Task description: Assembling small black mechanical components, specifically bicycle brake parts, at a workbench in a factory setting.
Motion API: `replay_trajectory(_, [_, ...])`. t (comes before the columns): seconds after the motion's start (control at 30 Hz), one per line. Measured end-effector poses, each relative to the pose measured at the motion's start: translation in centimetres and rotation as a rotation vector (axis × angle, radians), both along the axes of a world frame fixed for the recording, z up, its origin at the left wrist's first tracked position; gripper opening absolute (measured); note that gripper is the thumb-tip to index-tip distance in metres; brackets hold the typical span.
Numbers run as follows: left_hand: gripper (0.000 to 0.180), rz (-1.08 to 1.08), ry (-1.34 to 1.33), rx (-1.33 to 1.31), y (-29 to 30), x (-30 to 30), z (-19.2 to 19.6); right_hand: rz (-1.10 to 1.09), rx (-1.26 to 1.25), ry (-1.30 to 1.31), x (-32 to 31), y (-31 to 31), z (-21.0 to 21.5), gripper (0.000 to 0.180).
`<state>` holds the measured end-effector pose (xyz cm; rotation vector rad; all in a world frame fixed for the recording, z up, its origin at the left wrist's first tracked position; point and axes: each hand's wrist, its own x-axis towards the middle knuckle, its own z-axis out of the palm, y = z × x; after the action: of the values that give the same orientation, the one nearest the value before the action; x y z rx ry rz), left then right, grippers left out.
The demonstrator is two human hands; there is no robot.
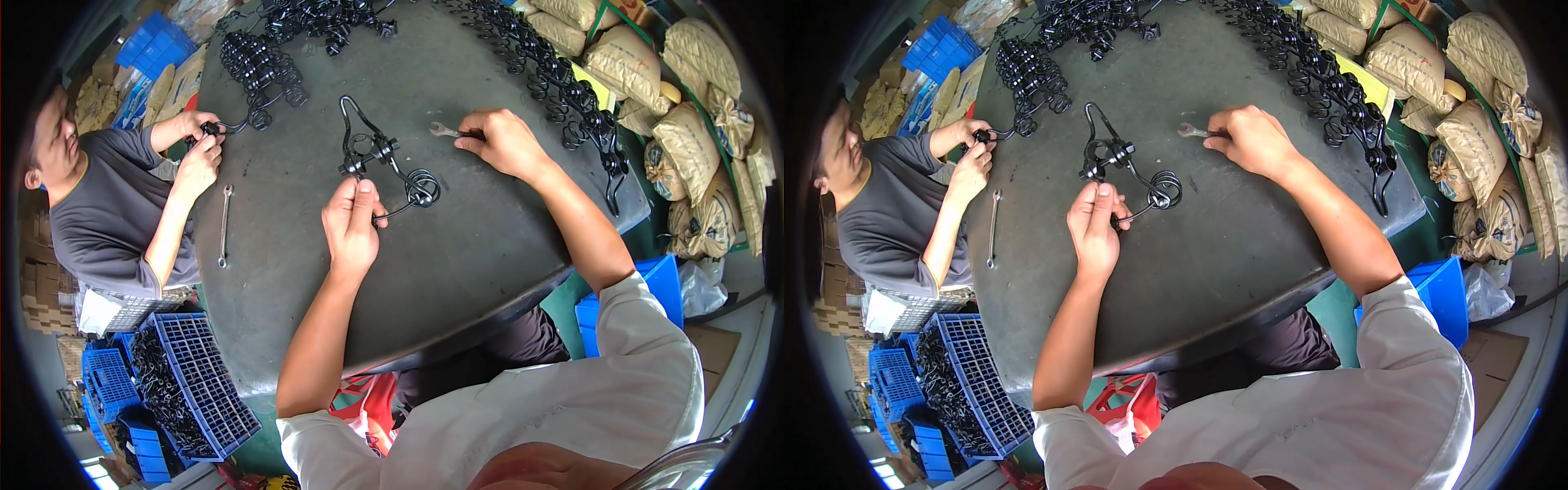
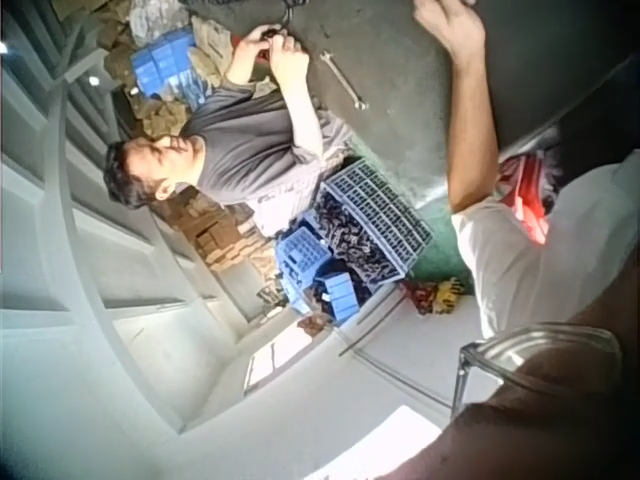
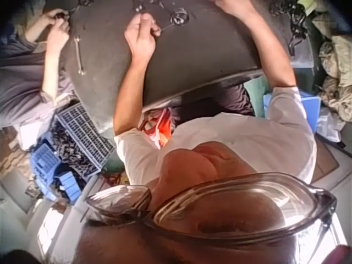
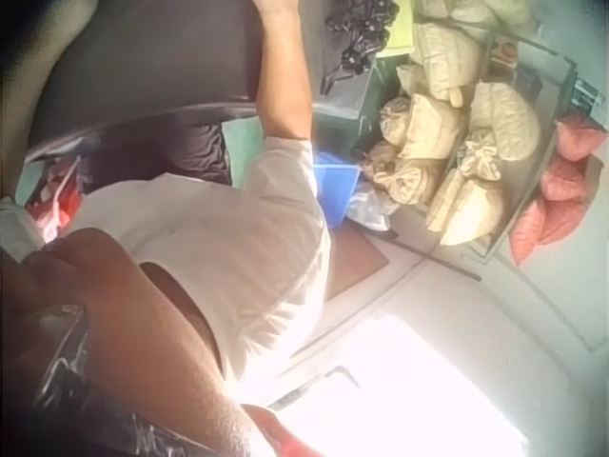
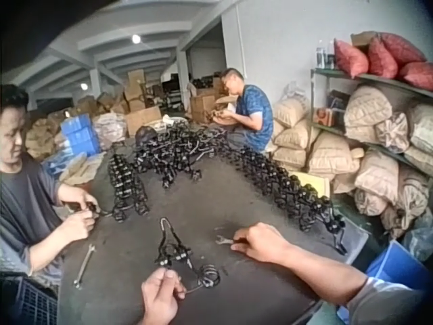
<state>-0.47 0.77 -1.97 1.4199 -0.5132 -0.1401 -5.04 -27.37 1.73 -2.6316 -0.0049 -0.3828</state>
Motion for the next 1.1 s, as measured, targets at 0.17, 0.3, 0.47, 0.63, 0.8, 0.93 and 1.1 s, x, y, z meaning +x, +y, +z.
replay_trajectory(0.17, [0.033,0.08,-0.183,0.048,-0.1,-0.3,-0.4,0.049,-0.026,0.04,0.1,0.2,-0.5,0.018])
replay_trajectory(0.3, [0.033,0.116,-0.175,-0.007,-0.3,-0.2,-0.5,0.049,-0.023,0.043,0.1,0.4,-0.6,0.018])
replay_trajectory(0.47, [0.038,0.154,-0.189,0.024,-0.2,0.2,-0.6,0.058,0.002,0.006,0.2,0.6,-0.7,0.019])
replay_trajectory(0.63, [0.038,0.19,-0.274,0.139,-0.3,0.1,-0.6,0.069,0.313,-0.101,0.0,1.9,-0.4,0.021])
replay_trajectory(0.8, [0.031,0.201,-0.38,0.219,-0.1,0.0,-0.9,0.266,0.681,-0.015,-0.1,3.3,-2.2,0.033])
replay_trajectory(0.93, [0.026,0.202,-0.684,0.312,0.1,0.2,-0.1,0.467,1.132,0.117,-0.7,4.3,-1.3,0.043])
replay_trajectory(1.1, [0.025,0.137,-0.9,0.351,-0.1,0.1,0.4,0.665,1.238,0.095,-0.8,5.6,-0.9,0.055])
